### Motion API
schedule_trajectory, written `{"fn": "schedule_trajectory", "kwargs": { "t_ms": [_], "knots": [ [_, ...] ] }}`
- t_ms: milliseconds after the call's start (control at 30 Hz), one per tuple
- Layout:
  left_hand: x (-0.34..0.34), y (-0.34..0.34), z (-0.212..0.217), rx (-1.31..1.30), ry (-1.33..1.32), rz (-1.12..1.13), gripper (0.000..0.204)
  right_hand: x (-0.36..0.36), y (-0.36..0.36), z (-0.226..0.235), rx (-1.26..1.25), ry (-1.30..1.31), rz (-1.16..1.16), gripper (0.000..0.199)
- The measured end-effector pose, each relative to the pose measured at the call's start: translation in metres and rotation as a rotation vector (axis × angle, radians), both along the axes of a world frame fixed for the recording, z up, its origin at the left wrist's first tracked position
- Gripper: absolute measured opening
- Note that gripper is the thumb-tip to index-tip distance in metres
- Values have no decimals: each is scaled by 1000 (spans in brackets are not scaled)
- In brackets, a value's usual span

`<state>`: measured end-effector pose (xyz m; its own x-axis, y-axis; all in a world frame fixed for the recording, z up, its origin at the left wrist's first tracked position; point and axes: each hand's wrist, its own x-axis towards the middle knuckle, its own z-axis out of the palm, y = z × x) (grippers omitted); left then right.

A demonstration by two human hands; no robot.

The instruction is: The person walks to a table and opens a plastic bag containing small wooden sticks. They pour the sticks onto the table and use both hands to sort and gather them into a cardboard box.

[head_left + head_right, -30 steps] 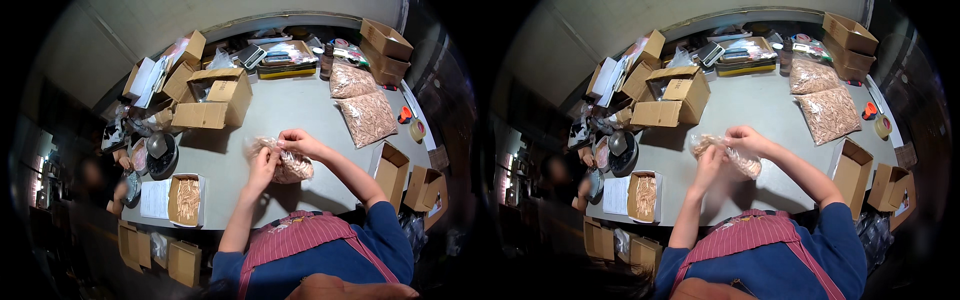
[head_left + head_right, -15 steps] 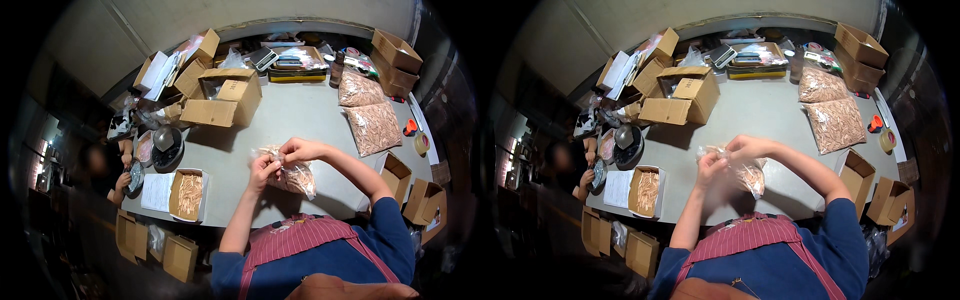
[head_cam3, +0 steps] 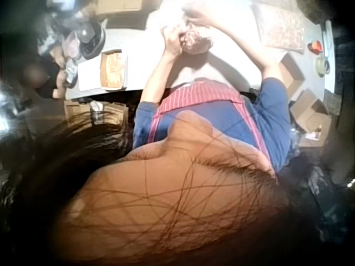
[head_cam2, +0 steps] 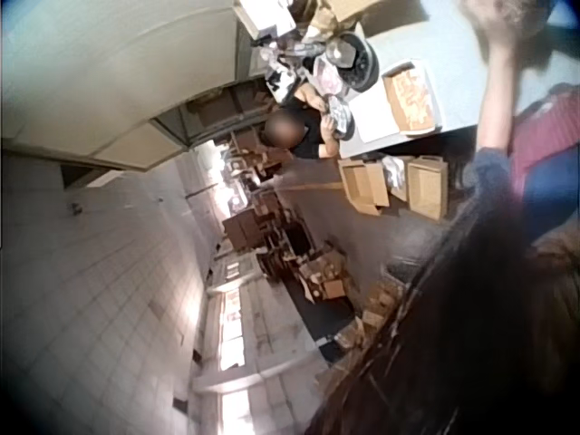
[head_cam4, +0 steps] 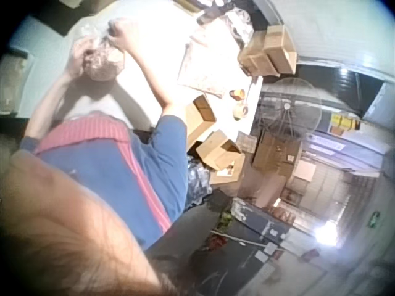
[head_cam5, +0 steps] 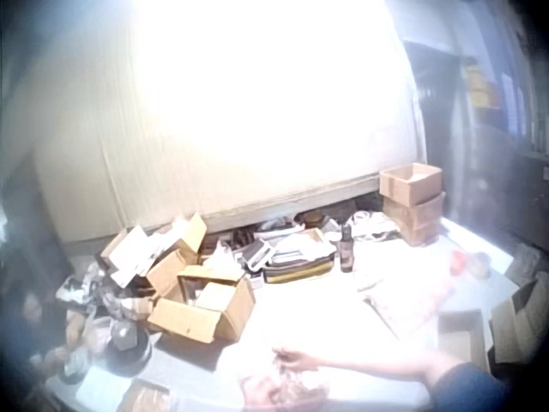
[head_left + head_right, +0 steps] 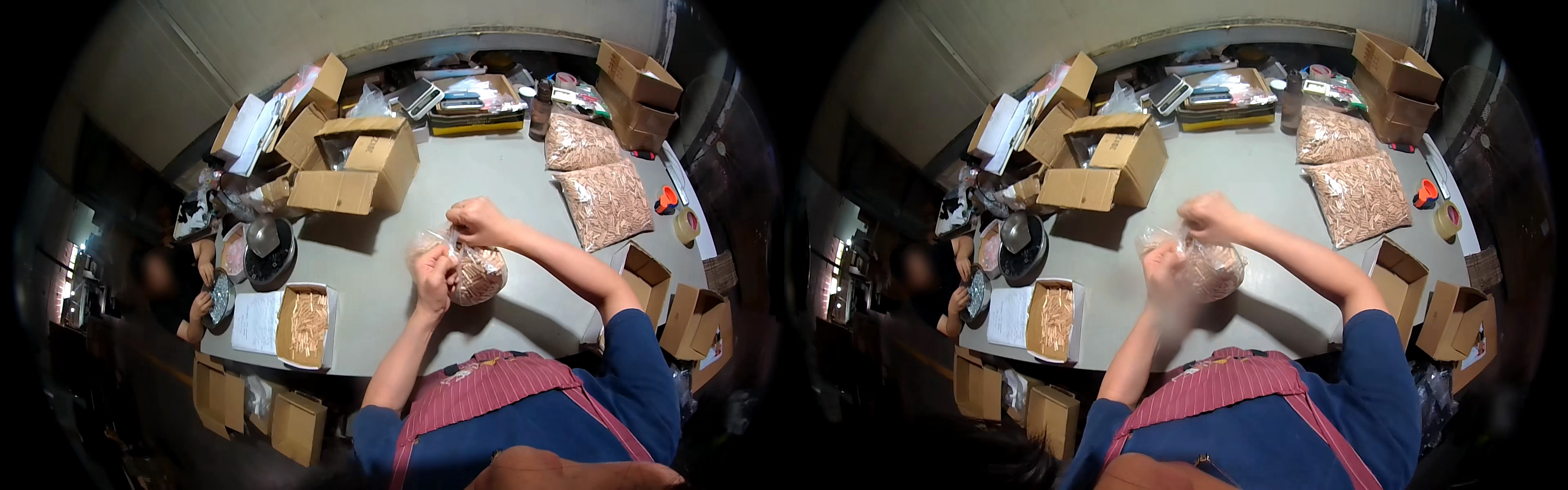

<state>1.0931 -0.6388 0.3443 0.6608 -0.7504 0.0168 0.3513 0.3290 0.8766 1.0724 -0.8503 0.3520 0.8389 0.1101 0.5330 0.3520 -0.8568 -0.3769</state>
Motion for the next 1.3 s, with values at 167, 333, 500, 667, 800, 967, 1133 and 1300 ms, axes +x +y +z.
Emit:
{"fn": "schedule_trajectory", "kwargs": {
  "t_ms": [167, 333, 500, 667, 800, 967, 1133, 1300],
  "knots": [
    [54, -61, 39, -31, 164, 82, 18, 41, -56, 21, -25, -46, -213, 21],
    [107, -118, 72, 2, 50, 96, 19, 87, -110, 61, -98, -200, -312, 21],
    [154, -151, 39, 8, -267, 146, 25, 124, -162, 68, -232, -192, -419, 19],
    [186, -167, -43, 254, -359, 208, 28, 135, -180, 8, -377, 15, -530, 24],
    [174, -155, -58, 301, -375, 212, 28, 133, -147, 5, -527, 24, -464, 33],
    [173, -142, -66, 329, -430, 270, 28, 137, -80, 20, -821, 126, -123, 39],
    [184, -124, -70, 422, -524, 182, 25, 166, -89, -14, -1191, 144, -43, 27],
    [186, -110, -83, 481, -1012, 357, 23, 189, -101, -21, -848, 124, 263, 23]
  ]
}}
